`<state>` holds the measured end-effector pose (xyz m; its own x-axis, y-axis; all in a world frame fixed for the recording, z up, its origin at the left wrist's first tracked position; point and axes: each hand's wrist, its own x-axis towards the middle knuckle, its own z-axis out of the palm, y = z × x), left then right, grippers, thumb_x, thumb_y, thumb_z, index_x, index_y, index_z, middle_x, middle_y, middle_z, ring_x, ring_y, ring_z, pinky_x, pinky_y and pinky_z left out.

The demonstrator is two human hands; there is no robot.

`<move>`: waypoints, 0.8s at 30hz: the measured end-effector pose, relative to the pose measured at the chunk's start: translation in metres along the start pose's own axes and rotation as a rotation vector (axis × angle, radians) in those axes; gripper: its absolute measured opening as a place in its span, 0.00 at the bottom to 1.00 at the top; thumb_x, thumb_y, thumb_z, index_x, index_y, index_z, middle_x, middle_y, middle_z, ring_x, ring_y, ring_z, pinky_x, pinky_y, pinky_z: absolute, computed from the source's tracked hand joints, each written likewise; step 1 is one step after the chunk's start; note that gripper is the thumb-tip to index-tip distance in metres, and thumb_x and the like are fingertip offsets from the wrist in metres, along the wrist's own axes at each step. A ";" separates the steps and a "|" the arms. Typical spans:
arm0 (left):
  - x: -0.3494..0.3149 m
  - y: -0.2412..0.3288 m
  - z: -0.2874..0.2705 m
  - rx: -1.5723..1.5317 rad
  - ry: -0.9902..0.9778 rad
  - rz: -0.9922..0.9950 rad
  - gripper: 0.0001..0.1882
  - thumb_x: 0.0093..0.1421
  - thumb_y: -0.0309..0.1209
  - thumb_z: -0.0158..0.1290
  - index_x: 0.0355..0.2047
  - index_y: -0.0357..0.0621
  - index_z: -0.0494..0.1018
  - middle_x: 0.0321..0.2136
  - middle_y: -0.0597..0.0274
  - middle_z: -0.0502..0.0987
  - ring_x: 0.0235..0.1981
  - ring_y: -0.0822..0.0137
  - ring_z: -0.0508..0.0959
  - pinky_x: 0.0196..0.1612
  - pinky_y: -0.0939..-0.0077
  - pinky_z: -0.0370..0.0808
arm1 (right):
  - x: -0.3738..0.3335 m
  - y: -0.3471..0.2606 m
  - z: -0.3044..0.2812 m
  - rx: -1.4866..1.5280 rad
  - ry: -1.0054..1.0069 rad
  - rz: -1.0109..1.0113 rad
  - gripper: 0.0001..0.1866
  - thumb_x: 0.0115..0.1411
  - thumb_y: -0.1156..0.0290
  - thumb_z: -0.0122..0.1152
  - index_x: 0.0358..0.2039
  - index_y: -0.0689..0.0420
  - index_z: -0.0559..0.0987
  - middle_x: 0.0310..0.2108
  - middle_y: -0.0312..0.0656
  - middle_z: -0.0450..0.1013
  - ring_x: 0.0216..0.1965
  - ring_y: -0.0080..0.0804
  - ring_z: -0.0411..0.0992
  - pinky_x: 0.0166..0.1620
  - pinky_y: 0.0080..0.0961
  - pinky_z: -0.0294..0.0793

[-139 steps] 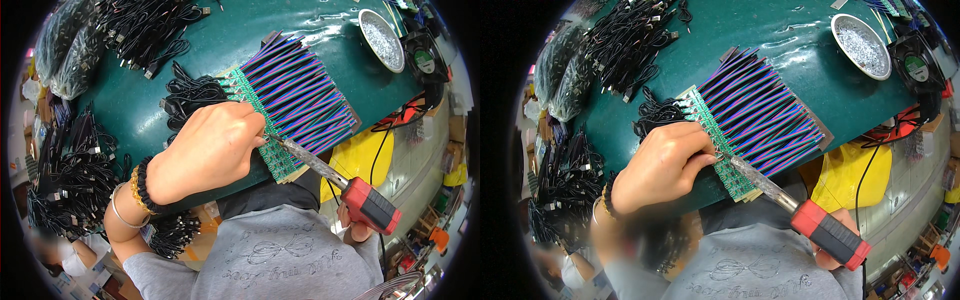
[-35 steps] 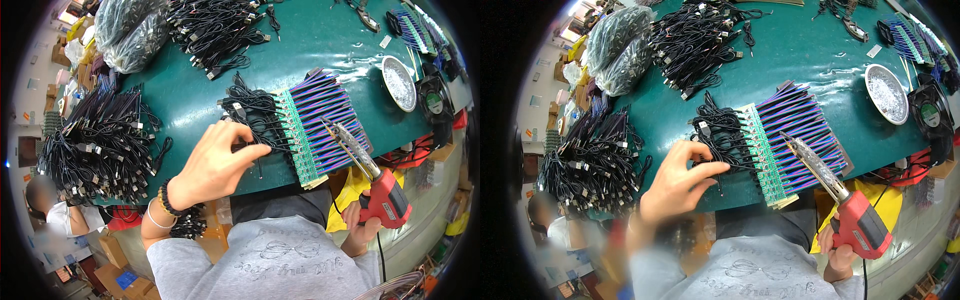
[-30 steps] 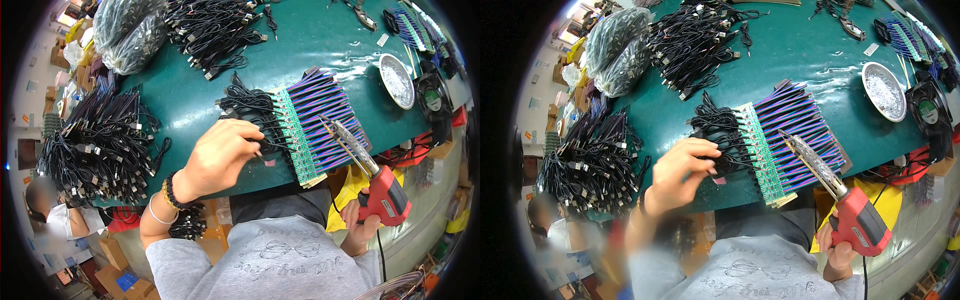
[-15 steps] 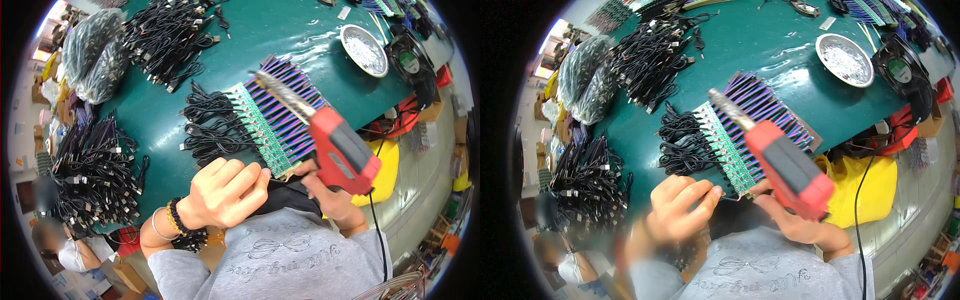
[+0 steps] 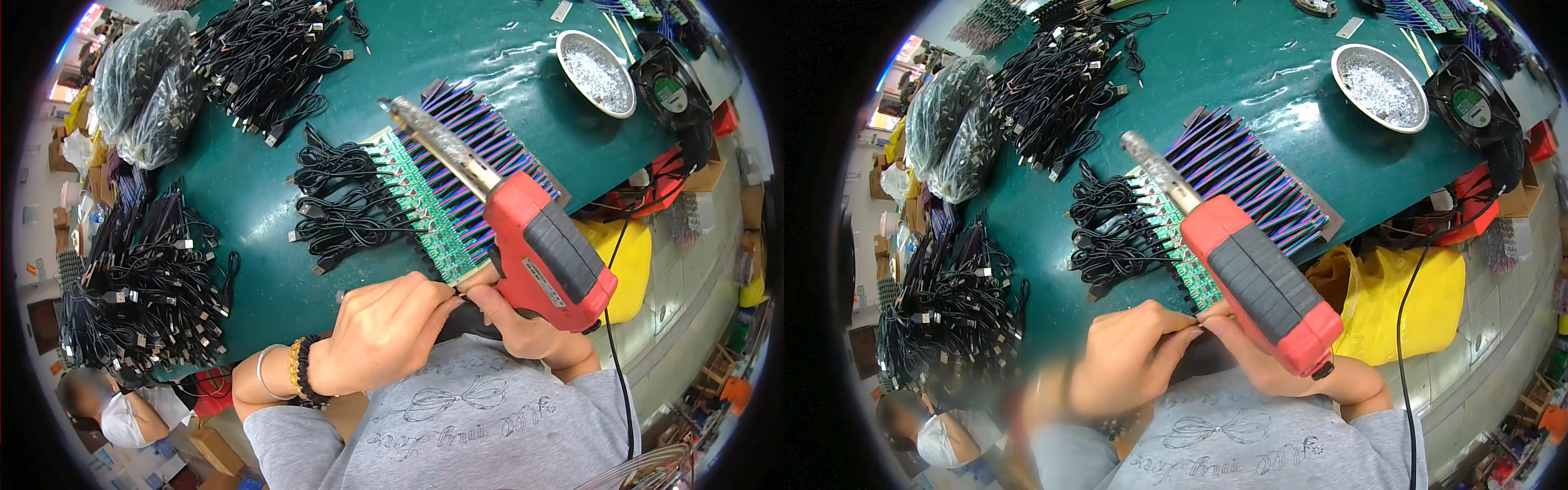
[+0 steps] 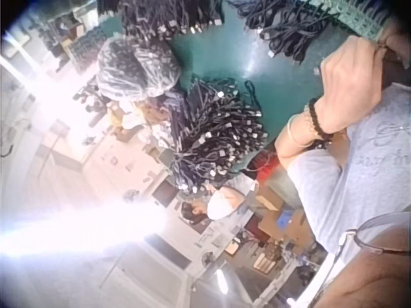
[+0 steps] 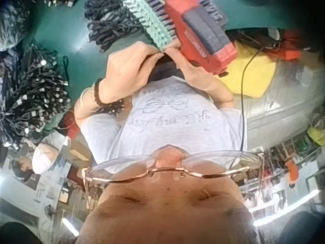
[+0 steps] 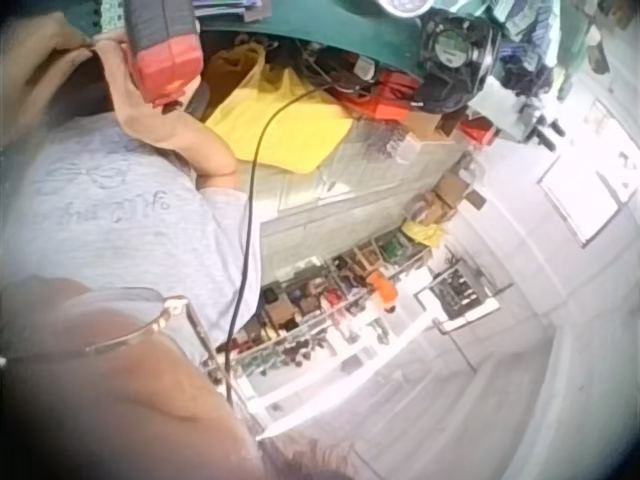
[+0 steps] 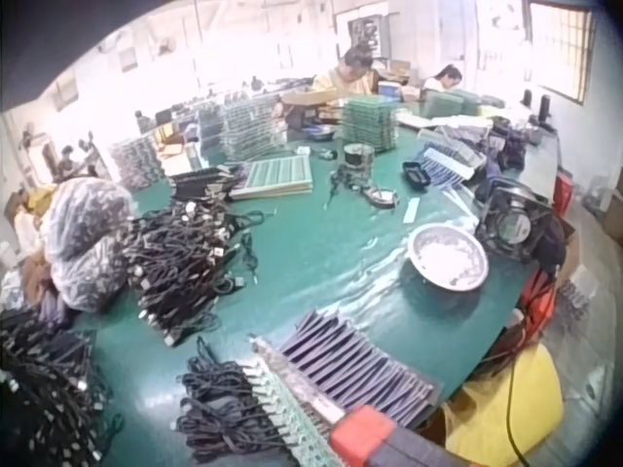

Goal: The person solders wires from USB cables onto circuit boards using a soldering iron.

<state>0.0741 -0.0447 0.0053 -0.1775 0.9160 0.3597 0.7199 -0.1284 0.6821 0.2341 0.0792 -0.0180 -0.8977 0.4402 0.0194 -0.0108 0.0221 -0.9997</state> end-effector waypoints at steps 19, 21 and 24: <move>0.006 -0.010 -0.003 0.130 0.037 0.143 0.10 0.46 0.23 0.64 0.28 0.39 0.75 0.18 0.64 0.69 0.16 0.67 0.69 0.18 0.74 0.64 | -0.004 0.008 0.003 -0.393 0.107 -0.164 0.10 0.56 0.78 0.64 0.39 0.55 0.80 0.35 0.36 0.76 0.41 0.34 0.74 0.44 0.31 0.71; 0.005 -0.011 0.001 0.106 0.047 0.139 0.09 0.46 0.24 0.64 0.28 0.39 0.75 0.19 0.64 0.69 0.17 0.68 0.70 0.18 0.75 0.65 | -0.006 0.009 0.004 -0.376 0.195 -0.174 0.08 0.56 0.76 0.65 0.37 0.55 0.81 0.34 0.36 0.76 0.41 0.34 0.74 0.44 0.32 0.70; 0.004 -0.009 0.005 0.066 0.086 0.132 0.09 0.45 0.24 0.62 0.29 0.39 0.76 0.22 0.62 0.71 0.18 0.67 0.71 0.19 0.76 0.67 | -0.005 0.001 -0.002 -0.357 0.106 -0.122 0.06 0.54 0.76 0.66 0.34 0.56 0.81 0.35 0.36 0.77 0.39 0.35 0.74 0.45 0.33 0.71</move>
<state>0.0705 -0.0380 -0.0023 -0.1332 0.8565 0.4987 0.7830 -0.2175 0.5827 0.2388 0.0786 -0.0192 -0.8486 0.5050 0.1577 0.0564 0.3826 -0.9222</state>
